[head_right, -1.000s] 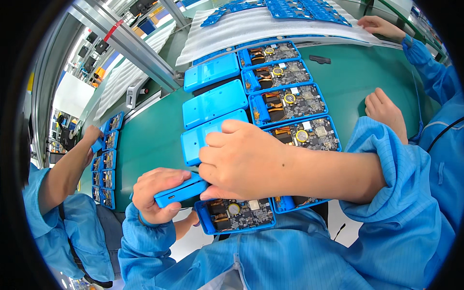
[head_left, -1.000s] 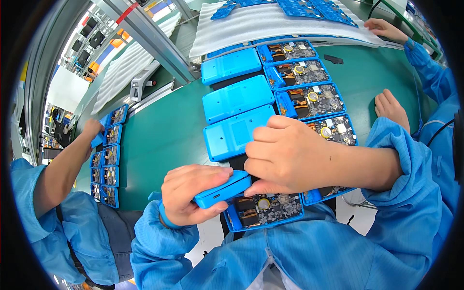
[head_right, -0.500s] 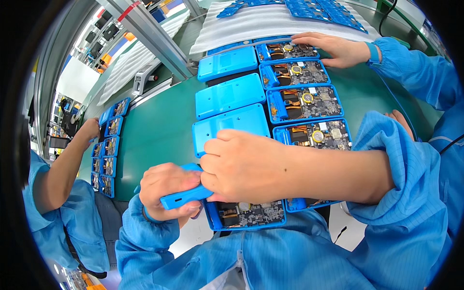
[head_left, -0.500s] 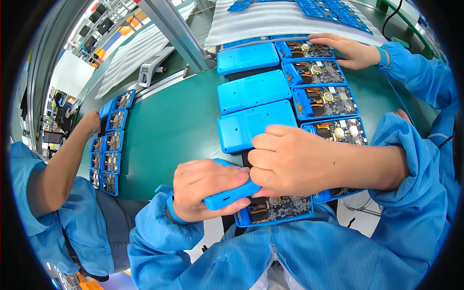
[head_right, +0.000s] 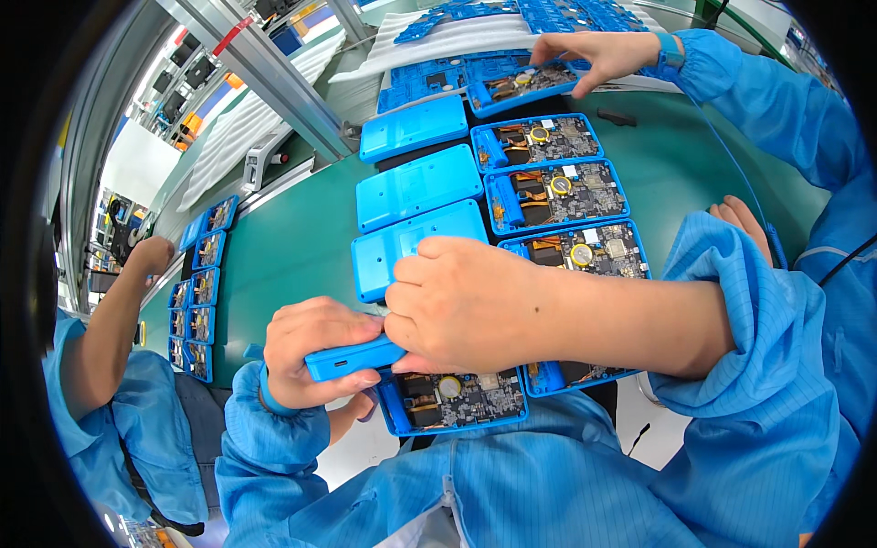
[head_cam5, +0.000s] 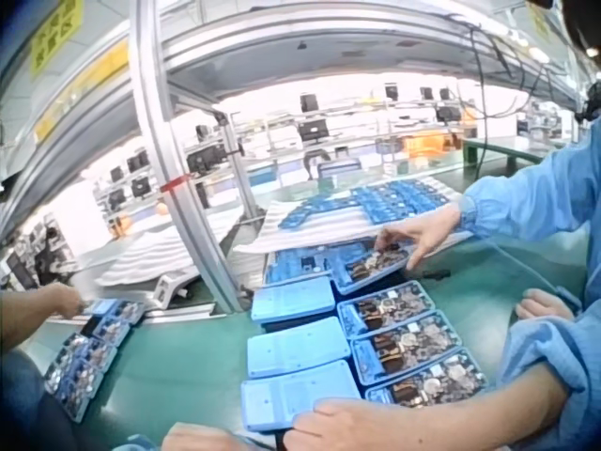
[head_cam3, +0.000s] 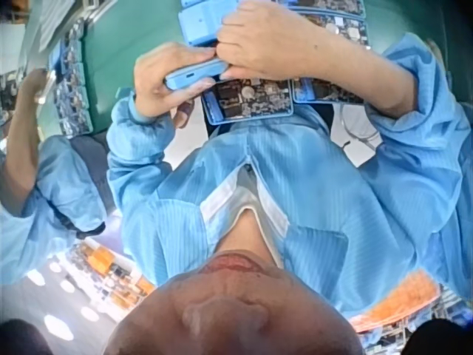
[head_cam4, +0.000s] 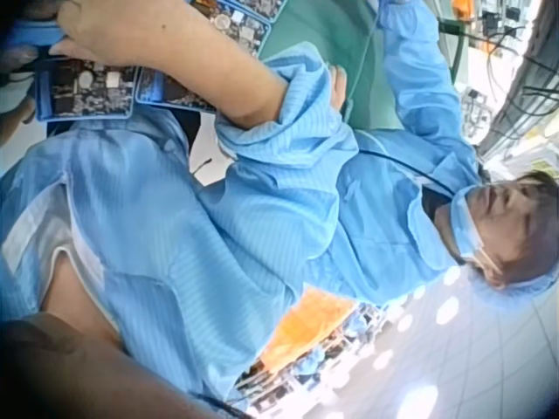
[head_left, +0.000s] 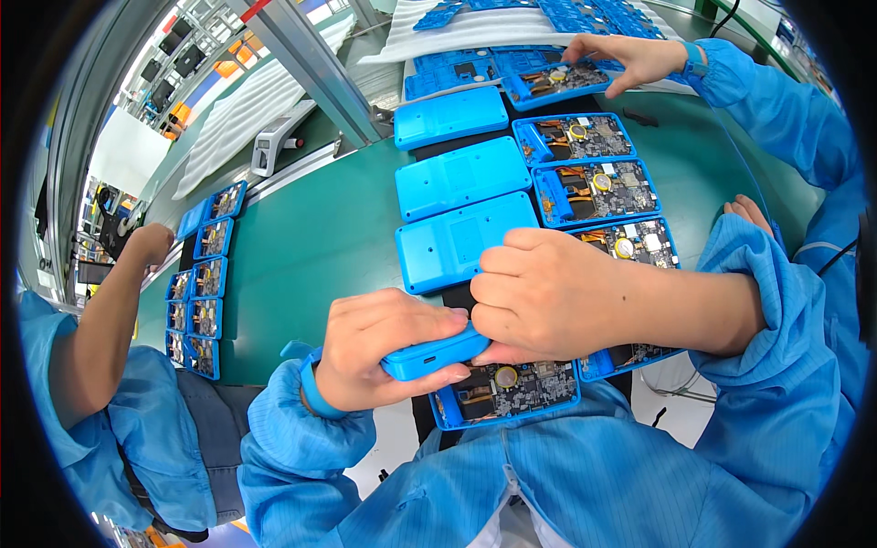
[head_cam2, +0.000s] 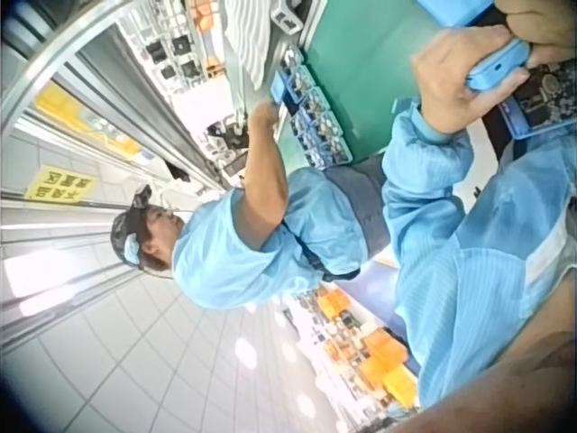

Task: The person assembles blue plastic electronic casings by hand, fitting them together on a production line.

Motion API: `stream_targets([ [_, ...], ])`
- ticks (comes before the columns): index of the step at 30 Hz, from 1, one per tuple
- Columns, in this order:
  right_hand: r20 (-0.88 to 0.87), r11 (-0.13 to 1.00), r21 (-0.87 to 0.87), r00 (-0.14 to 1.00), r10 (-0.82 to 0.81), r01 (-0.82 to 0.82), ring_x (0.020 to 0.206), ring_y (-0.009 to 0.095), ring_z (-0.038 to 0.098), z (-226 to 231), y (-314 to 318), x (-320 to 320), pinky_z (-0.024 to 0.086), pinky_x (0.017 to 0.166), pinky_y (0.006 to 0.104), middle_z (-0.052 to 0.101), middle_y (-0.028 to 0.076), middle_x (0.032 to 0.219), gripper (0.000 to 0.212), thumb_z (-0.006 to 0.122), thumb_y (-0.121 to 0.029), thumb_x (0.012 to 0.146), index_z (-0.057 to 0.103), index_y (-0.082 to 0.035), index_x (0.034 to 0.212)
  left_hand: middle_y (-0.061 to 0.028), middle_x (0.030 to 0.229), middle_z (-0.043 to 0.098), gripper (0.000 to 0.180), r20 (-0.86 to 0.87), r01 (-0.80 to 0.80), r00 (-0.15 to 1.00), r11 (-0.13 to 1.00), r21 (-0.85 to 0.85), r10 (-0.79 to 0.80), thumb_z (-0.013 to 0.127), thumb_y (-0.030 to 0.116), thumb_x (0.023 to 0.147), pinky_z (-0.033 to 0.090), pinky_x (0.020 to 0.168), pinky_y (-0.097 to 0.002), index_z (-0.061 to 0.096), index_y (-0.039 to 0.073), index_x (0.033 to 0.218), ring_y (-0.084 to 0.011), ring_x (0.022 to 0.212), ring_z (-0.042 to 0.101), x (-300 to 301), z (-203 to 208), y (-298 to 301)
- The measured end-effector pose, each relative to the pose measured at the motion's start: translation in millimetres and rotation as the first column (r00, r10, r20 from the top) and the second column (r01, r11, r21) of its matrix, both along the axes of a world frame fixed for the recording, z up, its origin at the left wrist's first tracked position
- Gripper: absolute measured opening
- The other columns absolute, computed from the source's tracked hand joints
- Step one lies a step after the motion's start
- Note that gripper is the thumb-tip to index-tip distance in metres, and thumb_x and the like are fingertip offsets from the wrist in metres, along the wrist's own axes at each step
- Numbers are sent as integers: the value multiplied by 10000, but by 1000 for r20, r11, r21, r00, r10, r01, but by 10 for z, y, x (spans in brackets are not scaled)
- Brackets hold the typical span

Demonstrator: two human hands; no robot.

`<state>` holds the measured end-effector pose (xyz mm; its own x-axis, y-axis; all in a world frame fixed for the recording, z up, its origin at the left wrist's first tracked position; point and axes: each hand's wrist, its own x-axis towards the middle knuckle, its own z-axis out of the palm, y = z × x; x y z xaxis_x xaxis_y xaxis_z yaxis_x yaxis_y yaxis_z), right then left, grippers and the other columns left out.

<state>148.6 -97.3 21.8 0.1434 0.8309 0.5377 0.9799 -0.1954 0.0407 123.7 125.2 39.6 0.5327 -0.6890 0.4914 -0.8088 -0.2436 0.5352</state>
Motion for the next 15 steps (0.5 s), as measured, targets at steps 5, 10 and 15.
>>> stream_targets([
  [5, -19, 1000, 19, 1000, 2, -1, 659, 167, 446, 0, 0, 22, 328, 572, 295, 411, 2, 663, 352, 676, -396, 704, 467, -117, 656, -118, 903, 685, 391, 4, 26, 1000, 999, -26, -26, 821, 169, 631, 529, 653, -309, 659, 5, 947, -239, 753, 667, 34, -23, 28],
  [10, -54, 999, 29, 998, 18, -16, 655, 166, 440, 20, 16, 11, 310, 555, 299, 407, 0, 666, 364, 672, -407, 705, 453, -121, 650, -118, 899, 684, 415, 25, 34, 999, 998, -44, -33, 828, 181, 624, 530, 657, -311, 654, -1, 954, -236, 756, 664, 0, -32, 45],
  [15, -33, 998, 64, 999, 17, -15, 657, 172, 439, 52, 49, -7, 307, 545, 302, 407, 3, 671, 363, 677, -392, 685, 441, -120, 646, -117, 890, 682, 433, 43, 39, 998, 996, -81, -36, 830, 196, 621, 530, 646, -308, 652, -2, 962, -234, 762, 660, -31, -57, 68],
])
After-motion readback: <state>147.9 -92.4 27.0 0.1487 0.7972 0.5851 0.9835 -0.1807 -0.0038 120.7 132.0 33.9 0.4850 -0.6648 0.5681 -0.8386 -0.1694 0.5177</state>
